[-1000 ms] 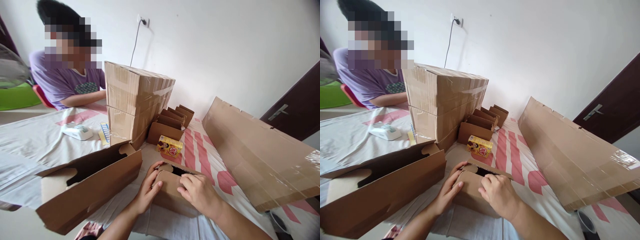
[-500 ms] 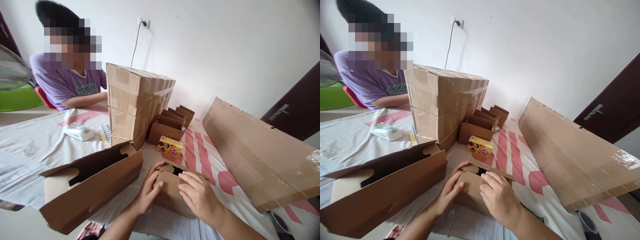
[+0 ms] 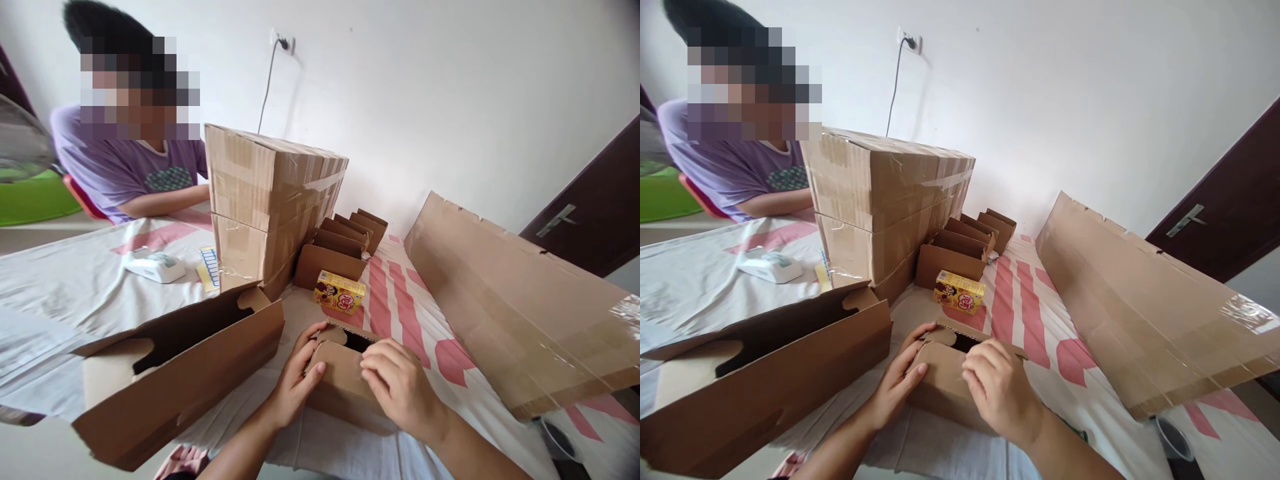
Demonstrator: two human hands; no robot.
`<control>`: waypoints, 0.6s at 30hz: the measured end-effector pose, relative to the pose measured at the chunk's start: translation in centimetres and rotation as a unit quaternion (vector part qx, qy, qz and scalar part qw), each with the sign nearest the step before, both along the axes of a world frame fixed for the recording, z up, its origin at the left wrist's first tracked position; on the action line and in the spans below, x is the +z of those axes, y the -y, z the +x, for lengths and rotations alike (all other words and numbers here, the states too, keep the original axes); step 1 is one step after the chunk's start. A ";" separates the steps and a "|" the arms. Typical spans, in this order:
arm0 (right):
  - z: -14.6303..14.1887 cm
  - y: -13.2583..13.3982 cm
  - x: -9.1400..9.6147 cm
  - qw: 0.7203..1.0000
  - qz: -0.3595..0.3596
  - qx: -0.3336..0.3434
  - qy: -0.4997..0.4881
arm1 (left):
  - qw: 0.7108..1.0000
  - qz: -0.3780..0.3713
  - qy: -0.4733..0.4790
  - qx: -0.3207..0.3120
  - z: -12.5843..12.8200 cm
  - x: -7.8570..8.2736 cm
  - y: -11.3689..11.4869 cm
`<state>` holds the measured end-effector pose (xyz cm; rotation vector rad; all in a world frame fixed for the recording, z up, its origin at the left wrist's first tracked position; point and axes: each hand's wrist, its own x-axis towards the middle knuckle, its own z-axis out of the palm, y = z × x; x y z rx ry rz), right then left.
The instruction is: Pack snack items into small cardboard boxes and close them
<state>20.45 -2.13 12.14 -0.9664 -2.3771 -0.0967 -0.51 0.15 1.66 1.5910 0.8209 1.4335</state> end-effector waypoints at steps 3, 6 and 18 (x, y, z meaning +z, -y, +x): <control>-0.4 0.5 -0.8 0.999 0.021 0.017 0.044 | 1.000 0.002 0.003 0.005 0.1 0.0 -0.1; -0.9 0.5 -1.9 0.996 0.060 0.008 0.066 | 1.000 0.005 0.002 0.005 0.1 -0.2 -0.3; 4.5 -0.9 -1.1 0.953 -0.024 -0.127 -0.273 | 0.999 0.022 -0.024 -0.007 -0.3 -0.2 -0.3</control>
